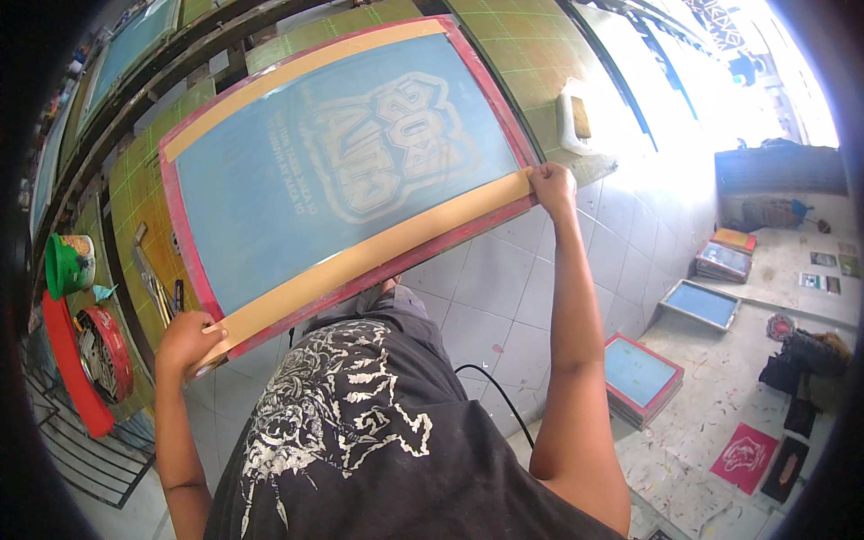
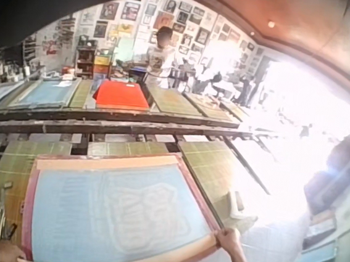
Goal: The person prepares a screen-printing frame by hand, applying tape to the edges of the frame and using a sponge to apply a liquid from a container onto the mesh surface.
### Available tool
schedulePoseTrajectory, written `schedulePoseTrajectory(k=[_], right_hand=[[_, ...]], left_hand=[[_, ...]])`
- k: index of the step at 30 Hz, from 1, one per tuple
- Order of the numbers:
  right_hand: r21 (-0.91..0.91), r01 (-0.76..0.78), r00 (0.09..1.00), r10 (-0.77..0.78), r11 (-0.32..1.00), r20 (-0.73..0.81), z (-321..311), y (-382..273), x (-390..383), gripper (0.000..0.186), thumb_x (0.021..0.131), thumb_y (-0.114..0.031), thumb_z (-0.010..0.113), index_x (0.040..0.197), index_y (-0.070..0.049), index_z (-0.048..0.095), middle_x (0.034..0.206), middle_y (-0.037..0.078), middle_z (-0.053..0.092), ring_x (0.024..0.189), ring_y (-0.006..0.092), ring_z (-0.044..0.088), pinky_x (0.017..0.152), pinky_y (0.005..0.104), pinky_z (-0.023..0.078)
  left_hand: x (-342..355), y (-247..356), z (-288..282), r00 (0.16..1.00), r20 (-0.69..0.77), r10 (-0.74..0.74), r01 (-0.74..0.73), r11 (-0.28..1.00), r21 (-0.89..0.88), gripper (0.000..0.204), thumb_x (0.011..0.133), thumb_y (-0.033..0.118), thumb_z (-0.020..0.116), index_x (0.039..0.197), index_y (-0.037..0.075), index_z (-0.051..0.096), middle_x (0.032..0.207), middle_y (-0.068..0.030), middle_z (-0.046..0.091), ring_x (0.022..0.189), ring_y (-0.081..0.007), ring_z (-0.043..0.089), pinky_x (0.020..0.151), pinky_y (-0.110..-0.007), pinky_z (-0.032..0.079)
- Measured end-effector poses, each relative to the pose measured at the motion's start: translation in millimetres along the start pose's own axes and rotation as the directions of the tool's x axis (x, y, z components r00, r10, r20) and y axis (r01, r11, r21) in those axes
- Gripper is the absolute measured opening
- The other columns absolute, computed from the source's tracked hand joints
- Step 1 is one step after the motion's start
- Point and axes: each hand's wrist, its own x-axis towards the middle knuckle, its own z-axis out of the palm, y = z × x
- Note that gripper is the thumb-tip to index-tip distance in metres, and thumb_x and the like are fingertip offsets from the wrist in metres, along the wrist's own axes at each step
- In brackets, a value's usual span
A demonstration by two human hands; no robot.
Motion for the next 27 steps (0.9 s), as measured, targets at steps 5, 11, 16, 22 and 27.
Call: schedulePoseTrajectory(k=[5, 11, 16, 22, 27], right_hand=[[-0.09, 0.016, 0.995, -0.025, 0.996, -0.1, 4, -5, -8, 0.021, 0.085, -0.024, 0.073, 0.084, -0.003, 0.072, 0.071, 0.007, 0.069, 0.067, 0.0165, 0.067, 0.065, 0.0328, 0.053], [-0.156, 0.011, 0.973, -0.047, 0.988, -0.228, 11, -15, -23, 0.023, 0.085, -0.027, 0.073, 0.085, -0.005, 0.072, 0.074, 0.007, 0.071, 0.068, 0.0173, 0.069, 0.066, 0.034, 0.053], [-0.232, 0.026, 0.954, -0.093, 0.972, -0.284, 13, -23, -28, 0.024, 0.084, -0.031, 0.072, 0.085, -0.007, 0.074, 0.075, 0.008, 0.072, 0.074, 0.024, 0.071, 0.072, 0.0373, 0.053], [-0.268, 0.038, 0.904, -0.147, 0.963, -0.4, 20, -19, -30, 0.042, 0.079, -0.031, 0.078, 0.111, -0.006, 0.069, 0.105, 0.015, 0.07, 0.1, 0.0325, 0.067, 0.086, 0.0405, 0.052], [-0.114, -0.034, 0.943, -0.006, 0.993, -0.333, 17, -7, -25, 0.049, 0.079, -0.034, 0.081, 0.118, -0.006, 0.067, 0.109, 0.014, 0.069, 0.099, 0.028, 0.066, 0.088, 0.0378, 0.051]], left_hand=[[1, -1, 1, 1.0, -0.012, 0.024, -0.024, 1.0, 0.02, 0.036, 0.077, 0.035, 0.074, 0.09, 0.001, 0.075, 0.084, -0.0234, 0.07, 0.081, -0.0388, 0.069, 0.075, -0.046, 0.053], [-1, 0, 3, 1.0, -0.023, 0.013, -0.012, 1.0, 0.021, 0.035, 0.078, 0.035, 0.073, 0.089, 0.001, 0.074, 0.084, -0.0233, 0.07, 0.08, -0.0394, 0.068, 0.075, -0.046, 0.052], [-1, 1, 4, 0.999, -0.035, 0.016, -0.016, 1.0, 0.006, 0.035, 0.079, 0.034, 0.072, 0.088, 0.001, 0.074, 0.083, -0.0233, 0.07, 0.079, -0.0392, 0.068, 0.075, -0.047, 0.052], [-1, 2, 5, 0.999, -0.042, 0.016, -0.015, 0.999, 0.031, 0.035, 0.079, 0.035, 0.072, 0.088, 0.001, 0.074, 0.084, -0.0228, 0.07, 0.079, -0.0387, 0.068, 0.074, -0.046, 0.052], [-2, 3, 4, 0.999, -0.039, 0.006, -0.005, 1.0, 0.03, 0.035, 0.078, 0.035, 0.072, 0.088, 0.001, 0.074, 0.084, -0.0222, 0.07, 0.079, -0.0383, 0.068, 0.075, -0.046, 0.052]])
